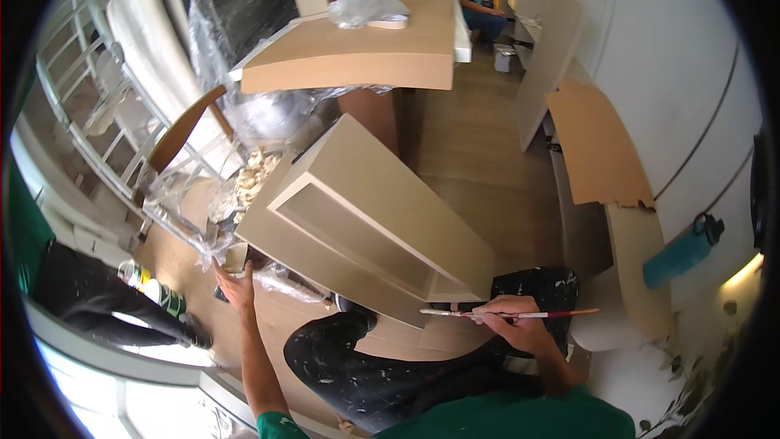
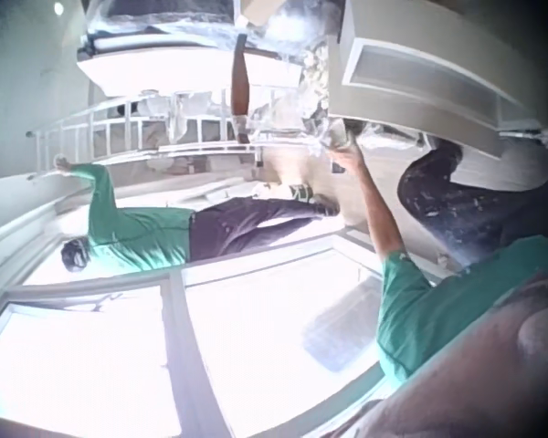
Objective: The person paints the inner corners and edges of a wooden shelf unit using a small brush, frequently dipping the brush into a small container of light-colored paint.
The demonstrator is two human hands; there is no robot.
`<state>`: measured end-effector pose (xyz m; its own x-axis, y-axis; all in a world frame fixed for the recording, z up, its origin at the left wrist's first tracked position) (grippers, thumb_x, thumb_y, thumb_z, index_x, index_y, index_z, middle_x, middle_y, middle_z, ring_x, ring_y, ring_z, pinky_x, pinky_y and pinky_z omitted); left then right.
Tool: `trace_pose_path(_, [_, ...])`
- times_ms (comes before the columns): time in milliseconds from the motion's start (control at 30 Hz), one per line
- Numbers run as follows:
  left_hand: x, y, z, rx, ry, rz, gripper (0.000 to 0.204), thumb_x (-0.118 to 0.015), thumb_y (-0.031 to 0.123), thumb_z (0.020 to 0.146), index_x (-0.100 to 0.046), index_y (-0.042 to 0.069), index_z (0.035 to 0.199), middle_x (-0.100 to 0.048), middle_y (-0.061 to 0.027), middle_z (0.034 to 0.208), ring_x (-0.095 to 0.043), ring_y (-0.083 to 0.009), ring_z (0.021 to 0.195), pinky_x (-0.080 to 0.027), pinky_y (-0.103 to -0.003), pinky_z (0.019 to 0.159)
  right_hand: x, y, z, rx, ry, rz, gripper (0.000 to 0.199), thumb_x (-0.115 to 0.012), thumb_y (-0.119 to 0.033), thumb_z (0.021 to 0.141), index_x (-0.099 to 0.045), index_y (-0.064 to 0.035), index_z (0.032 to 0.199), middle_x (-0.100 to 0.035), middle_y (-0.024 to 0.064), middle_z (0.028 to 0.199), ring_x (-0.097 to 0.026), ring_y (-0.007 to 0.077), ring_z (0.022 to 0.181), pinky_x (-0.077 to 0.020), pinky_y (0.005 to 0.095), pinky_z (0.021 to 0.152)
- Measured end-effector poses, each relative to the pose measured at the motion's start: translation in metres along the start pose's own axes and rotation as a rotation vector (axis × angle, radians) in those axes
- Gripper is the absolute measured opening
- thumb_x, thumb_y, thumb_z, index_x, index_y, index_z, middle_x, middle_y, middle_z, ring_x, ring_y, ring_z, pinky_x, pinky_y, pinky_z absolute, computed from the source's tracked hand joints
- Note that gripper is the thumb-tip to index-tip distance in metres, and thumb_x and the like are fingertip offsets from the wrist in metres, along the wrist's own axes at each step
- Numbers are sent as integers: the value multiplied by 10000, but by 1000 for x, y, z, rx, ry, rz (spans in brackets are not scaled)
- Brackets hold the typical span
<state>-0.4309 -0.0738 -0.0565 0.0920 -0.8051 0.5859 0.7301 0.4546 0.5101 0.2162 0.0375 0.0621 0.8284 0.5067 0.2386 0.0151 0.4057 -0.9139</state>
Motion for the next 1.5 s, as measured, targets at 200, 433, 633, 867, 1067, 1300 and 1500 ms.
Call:
trace_pose_path(200, [111, 104, -11, -29, -153, -295, 1071, -892, 203, 745, -262, 72, 1601, -635, -183, 1164, -611, -307, 1119, -471, -420, 1001, 15, -28, 16, 222, 68, 258, 301, -541, -160, 1034, -658, 87, 1161, -715, 269, 1110, -716, 354, 1001, -551, 436, 904])
trace_pose_path(433, [190, 298, -54, -221, -520, -722, 1206, -914, 116, 682, -171, 53, 1629, -626, -150, 1223, -633, -257, 1129, -496, -400, 980, -81, -91, 106, 373, 64, 587, 385, -410, -128, 1077, -529, 122, 1344, -612, 281, 1314, -603, 404, 1249, -384, 521, 1162])
trace_pose_path(633, [194, 392, -112, -278, -723, -885, 1252, -921, 75, 691, -104, 52, 1639, -552, -153, 1389, -581, -251, 1255, -455, -389, 1077, -94, -104, 103, 225, 180, 950, 437, -360, -198, 1119, -463, 120, 1399, -550, 283, 1402, -532, 341, 1347, -391, 427, 1177])
trace_pose_path(867, [158, 403, -169, -38, -843, -1255, 1207, -871, 47, 752, -67, 113, 1651, -356, -178, 1583, -337, -290, 1475, -281, -437, 1202, -72, -76, 70, 116, 307, 830, 496, -340, -302, 1124, -424, 70, 1440, -506, 292, 1454, -497, 342, 1378, -391, 461, 1176])
trace_pose_path(1067, [139, 385, -194, 228, -650, -1506, 1043, -649, 537, 930, -21, 117, 1649, -258, -194, 1632, -296, -337, 1493, -247, -466, 1214, -87, -64, 61, 137, 285, 705, 520, -315, -336, 1127, -391, 38, 1481, -497, 280, 1476, -488, 349, 1384, -393, 457, 1169])
trace_pose_path(1300, [130, 366, -179, 527, -375, -1731, 839, -383, 601, 1044, -29, 132, 1643, -228, -188, 1655, -325, -368, 1488, -270, -529, 1221, -123, -71, 66, 264, 309, 671, 505, -348, -309, 1125, -392, 62, 1465, -496, 305, 1462, -492, 364, 1375, -396, 469, 1157])
trace_pose_path(1500, [96, 341, -172, 996, -360, -2168, 815, -374, 615, 1044, -232, 9, 1571, -394, -214, 1574, -379, -330, 1469, -268, -511, 1244, -157, -71, 89, 350, 227, 505, 483, -347, -255, 1122, -430, 108, 1429, -526, 317, 1426, -535, 352, 1337, -414, 446, 1143])
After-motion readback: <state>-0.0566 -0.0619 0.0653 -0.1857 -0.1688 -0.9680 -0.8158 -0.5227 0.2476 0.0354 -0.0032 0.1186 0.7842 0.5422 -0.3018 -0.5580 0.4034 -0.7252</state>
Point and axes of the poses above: each hand's wrist, its own z-axis towards the middle knuckle, its own x-axis out of the back of the hand, y = z × x, the point moved 10 cm from there along z, towards the middle knuckle
